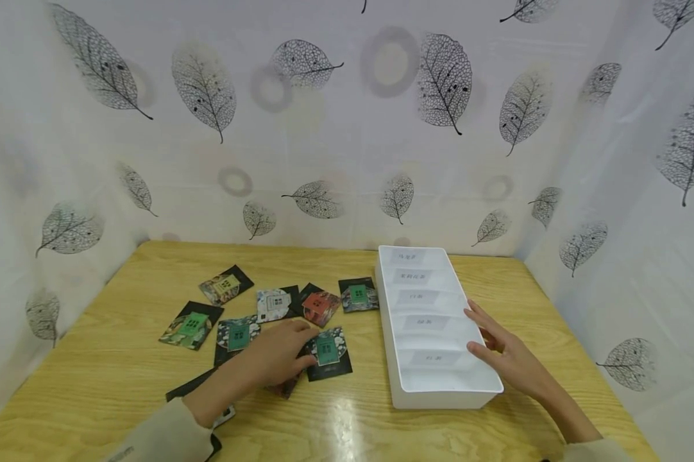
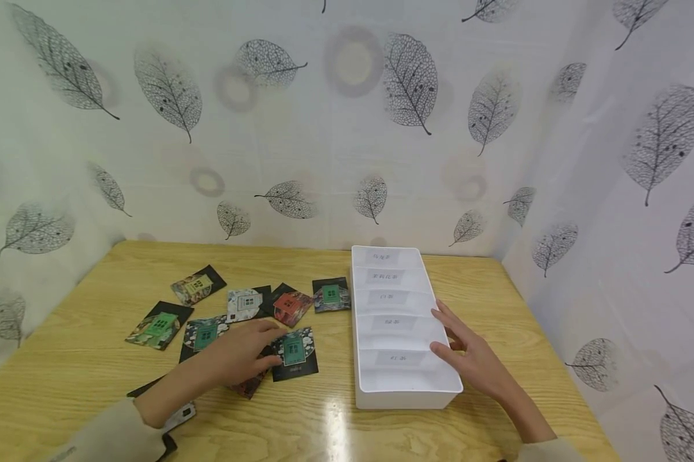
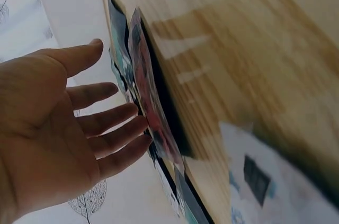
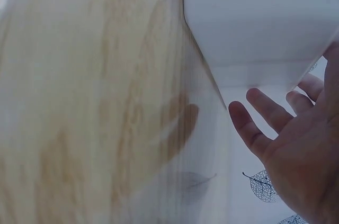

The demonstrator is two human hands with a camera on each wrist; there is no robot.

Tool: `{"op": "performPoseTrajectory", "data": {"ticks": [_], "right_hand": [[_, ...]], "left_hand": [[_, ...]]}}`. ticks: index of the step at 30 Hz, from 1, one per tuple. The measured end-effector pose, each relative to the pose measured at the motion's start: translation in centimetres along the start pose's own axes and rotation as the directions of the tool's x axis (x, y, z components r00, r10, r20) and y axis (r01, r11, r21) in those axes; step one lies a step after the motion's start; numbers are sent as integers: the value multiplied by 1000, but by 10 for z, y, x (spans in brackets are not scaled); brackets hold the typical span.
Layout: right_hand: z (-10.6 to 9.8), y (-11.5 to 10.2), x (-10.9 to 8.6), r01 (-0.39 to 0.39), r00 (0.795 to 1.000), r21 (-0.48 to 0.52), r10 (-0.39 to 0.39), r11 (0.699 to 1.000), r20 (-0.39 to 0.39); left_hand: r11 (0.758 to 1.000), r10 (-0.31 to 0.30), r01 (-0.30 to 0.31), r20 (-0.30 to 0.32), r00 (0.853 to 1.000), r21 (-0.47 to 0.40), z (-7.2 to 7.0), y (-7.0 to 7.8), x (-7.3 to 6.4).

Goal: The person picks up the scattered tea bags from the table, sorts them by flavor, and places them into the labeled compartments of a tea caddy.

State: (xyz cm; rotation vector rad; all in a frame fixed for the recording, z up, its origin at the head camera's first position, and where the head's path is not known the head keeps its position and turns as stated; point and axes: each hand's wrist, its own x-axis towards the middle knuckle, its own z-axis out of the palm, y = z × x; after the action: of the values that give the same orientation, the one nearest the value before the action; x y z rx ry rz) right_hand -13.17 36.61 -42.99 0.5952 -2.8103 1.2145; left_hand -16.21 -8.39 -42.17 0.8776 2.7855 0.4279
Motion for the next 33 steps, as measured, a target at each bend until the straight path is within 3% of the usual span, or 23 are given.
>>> {"op": "performPoseTrajectory", "data": {"ticks": [10,22,33], "right_hand": [[-5,3,0,12,998,147,-22,989,67],[-8,8,0,8,995,212,-28,977,92],[-8,7,0,-8,997,153,-4,988,75]], "left_hand": [[992,-47,49,-18,999,115,9,13,3],[979,-79,82,-21,997,188,16,21,7],[987,-110,111,-17,994,113,14,26,11]]}}
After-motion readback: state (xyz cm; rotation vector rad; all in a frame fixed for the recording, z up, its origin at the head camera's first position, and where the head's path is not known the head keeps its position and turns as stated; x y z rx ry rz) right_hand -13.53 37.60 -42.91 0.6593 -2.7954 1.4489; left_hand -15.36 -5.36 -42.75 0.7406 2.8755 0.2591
